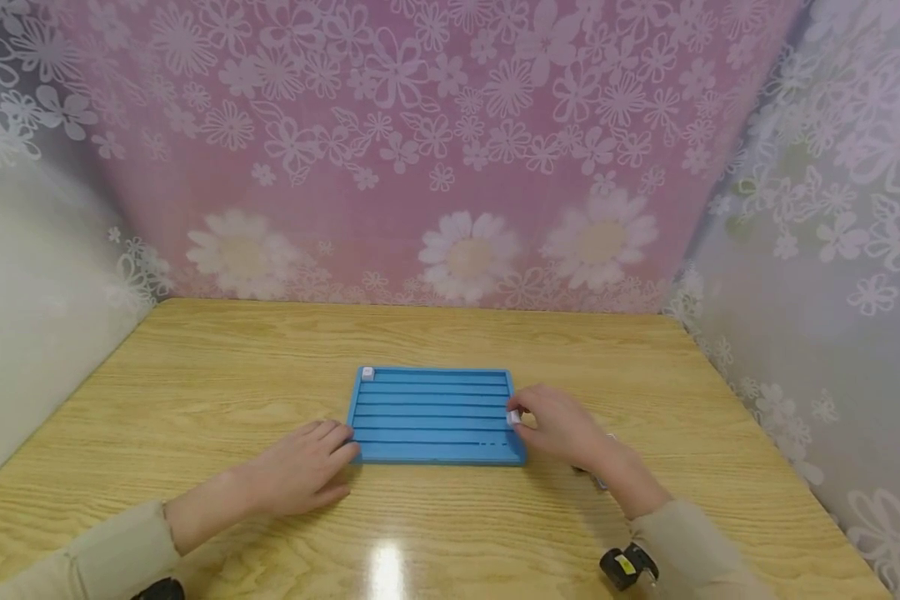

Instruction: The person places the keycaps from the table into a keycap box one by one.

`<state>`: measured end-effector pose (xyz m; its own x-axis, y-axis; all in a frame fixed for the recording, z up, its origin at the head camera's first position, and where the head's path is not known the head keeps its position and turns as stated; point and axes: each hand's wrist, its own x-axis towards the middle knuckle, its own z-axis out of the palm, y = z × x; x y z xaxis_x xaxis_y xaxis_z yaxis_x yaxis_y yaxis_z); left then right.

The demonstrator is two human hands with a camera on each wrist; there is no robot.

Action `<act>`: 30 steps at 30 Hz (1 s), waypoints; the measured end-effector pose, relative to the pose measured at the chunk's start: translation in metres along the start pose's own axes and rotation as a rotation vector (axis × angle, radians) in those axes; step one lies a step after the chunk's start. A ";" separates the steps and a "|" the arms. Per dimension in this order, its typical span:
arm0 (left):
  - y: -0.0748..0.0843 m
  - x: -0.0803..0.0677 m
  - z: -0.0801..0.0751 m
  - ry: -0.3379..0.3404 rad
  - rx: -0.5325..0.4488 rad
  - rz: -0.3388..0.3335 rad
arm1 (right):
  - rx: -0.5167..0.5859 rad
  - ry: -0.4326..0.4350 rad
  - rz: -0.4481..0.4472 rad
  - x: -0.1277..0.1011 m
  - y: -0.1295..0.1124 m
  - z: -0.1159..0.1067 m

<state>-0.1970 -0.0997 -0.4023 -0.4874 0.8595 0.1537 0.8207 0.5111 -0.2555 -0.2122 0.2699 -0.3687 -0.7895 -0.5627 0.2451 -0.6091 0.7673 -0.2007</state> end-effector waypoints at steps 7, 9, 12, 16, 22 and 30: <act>0.001 0.000 0.001 -0.003 -0.002 0.002 | 0.045 0.012 -0.046 0.010 -0.006 0.006; 0.001 0.000 0.000 0.000 -0.005 0.003 | 0.053 0.008 -0.066 0.012 -0.007 0.006; 0.000 0.000 0.001 0.019 -0.011 0.010 | 0.059 0.004 -0.091 0.015 -0.008 0.005; -0.001 0.000 0.000 0.035 -0.003 0.018 | 0.045 -0.001 -0.116 0.021 -0.011 0.005; -0.002 0.001 -0.001 0.018 0.013 0.016 | 0.062 -0.043 -0.106 0.028 -0.016 0.007; 0.000 0.001 0.000 0.001 -0.002 0.005 | 0.086 -0.081 -0.112 0.044 -0.027 0.013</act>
<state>-0.1978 -0.0995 -0.4024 -0.4829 0.8622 0.1530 0.8237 0.5065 -0.2548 -0.2314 0.2206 -0.3648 -0.7178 -0.6688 0.1937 -0.6950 0.6711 -0.2580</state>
